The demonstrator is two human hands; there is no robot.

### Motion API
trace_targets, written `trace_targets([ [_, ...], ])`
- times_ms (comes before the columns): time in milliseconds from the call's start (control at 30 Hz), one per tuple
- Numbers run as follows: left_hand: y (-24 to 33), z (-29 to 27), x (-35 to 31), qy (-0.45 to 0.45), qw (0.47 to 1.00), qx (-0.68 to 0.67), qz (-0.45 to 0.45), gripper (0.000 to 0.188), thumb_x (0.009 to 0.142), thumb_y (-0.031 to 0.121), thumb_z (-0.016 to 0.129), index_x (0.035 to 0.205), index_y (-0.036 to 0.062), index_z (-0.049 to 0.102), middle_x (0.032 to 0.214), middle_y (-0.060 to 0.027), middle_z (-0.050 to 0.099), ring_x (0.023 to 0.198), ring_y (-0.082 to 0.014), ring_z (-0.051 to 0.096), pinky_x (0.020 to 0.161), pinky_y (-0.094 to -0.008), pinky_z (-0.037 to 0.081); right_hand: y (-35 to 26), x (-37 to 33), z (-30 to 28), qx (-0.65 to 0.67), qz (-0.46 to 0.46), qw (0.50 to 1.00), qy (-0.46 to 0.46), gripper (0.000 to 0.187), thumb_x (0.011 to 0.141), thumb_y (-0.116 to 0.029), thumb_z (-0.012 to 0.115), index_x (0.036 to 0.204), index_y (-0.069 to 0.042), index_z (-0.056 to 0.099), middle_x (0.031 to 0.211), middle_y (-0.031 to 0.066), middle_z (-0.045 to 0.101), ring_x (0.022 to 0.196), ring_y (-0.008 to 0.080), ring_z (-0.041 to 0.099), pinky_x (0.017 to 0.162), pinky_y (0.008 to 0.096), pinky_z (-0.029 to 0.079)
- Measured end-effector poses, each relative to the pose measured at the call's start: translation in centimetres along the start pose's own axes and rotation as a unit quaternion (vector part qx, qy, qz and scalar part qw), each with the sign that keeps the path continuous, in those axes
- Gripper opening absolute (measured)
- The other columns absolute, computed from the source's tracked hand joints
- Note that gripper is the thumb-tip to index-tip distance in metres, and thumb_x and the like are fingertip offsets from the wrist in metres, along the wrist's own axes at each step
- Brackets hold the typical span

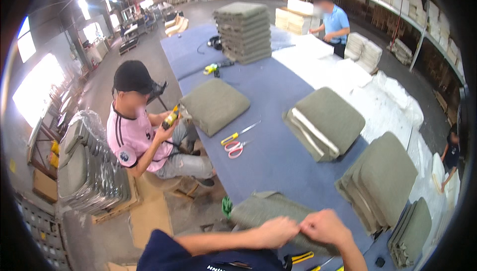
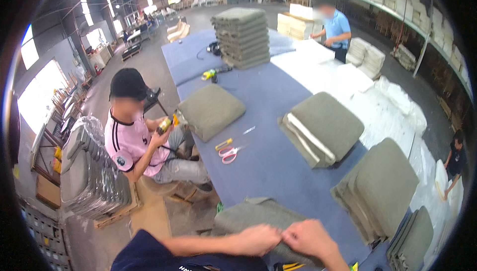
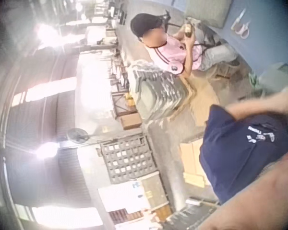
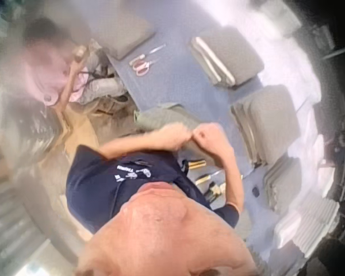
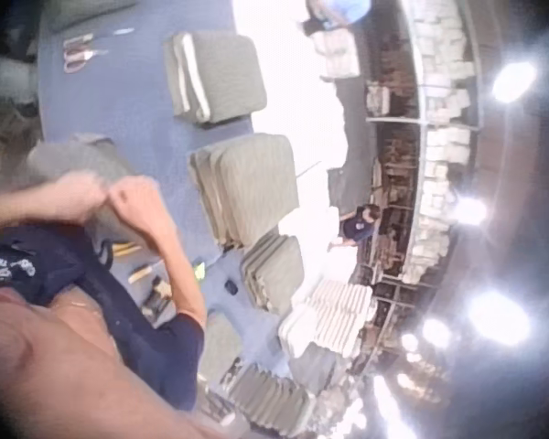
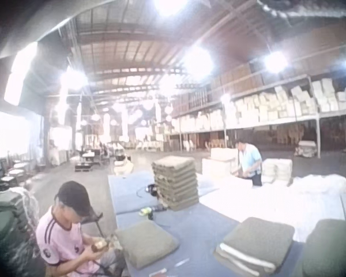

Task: The person uses a staple gun to attach fabric to a foam cushion, then folds and smooths the fabric edges. They handle multiple cushions, stacking them on the table while another worker performs similar tasks nearby.

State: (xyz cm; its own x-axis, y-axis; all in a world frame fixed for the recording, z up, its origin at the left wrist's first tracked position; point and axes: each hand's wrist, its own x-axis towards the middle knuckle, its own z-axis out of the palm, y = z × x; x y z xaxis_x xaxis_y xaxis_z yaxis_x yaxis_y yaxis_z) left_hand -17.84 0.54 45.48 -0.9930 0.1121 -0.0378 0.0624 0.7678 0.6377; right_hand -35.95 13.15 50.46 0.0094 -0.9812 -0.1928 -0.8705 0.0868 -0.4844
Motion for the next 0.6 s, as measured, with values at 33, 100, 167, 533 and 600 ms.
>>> trace_targets([
  [33,0.4,2.7,-1.9,-0.033,0.998,0.029,-0.045,0.039,0.077,0.001,0.070,0.115,-0.0036,0.063,0.122,-0.0250,0.068,0.105,-0.0395,0.070,0.086,-0.0496,0.058,-0.7,0.8,0.4,-0.008,-0.013,0.995,-0.098,0.030,0.095,-0.038,0.063,0.092,-0.012,0.078,0.085,0.0143,0.074,0.081,0.0397,0.070,0.071,0.0484,0.055],
  [100,1.6,3.4,-5.2,0.016,0.998,0.056,-0.040,0.026,0.086,0.008,0.067,0.109,-0.0037,0.067,0.119,-0.0181,0.067,0.108,-0.0345,0.068,0.091,-0.0435,0.057,0.4,4.6,3.8,-0.017,-0.029,0.980,-0.196,0.034,0.096,-0.043,0.061,0.098,-0.014,0.079,0.085,0.0133,0.075,0.083,0.0394,0.071,0.073,0.0486,0.055],
  [167,1.9,3.5,-5.9,0.070,0.992,0.100,0.009,0.031,0.087,0.013,0.070,0.114,-0.0031,0.066,0.120,-0.0201,0.070,0.113,-0.0372,0.068,0.096,-0.0439,0.057,5.6,8.3,9.7,-0.030,-0.031,0.984,-0.173,0.032,0.095,-0.039,0.066,0.112,-0.014,0.076,0.101,0.0112,0.077,0.091,0.0366,0.072,0.075,0.0486,0.057],
  [533,2.7,5.7,-7.0,0.005,0.997,0.069,-0.028,0.053,0.072,0.009,0.075,0.123,-0.0003,0.063,0.133,-0.0201,0.066,0.128,-0.0358,0.061,0.109,-0.0413,0.049,22.0,10.4,27.0,-0.133,0.101,0.986,0.024,0.040,0.094,-0.033,0.069,0.128,-0.014,0.059,0.118,0.0142,0.068,0.120,0.0321,0.061,0.095,0.0519,0.050],
  [600,2.3,6.0,-6.7,-0.012,0.997,0.075,-0.033,0.052,0.072,0.009,0.074,0.122,0.0000,0.063,0.134,-0.0201,0.066,0.128,-0.0359,0.061,0.110,-0.0412,0.049,22.8,10.1,27.5,-0.119,0.132,0.984,0.028,0.038,0.096,-0.033,0.067,0.126,-0.011,0.057,0.113,0.0152,0.069,0.117,0.0338,0.062,0.091,0.0532,0.050],
])
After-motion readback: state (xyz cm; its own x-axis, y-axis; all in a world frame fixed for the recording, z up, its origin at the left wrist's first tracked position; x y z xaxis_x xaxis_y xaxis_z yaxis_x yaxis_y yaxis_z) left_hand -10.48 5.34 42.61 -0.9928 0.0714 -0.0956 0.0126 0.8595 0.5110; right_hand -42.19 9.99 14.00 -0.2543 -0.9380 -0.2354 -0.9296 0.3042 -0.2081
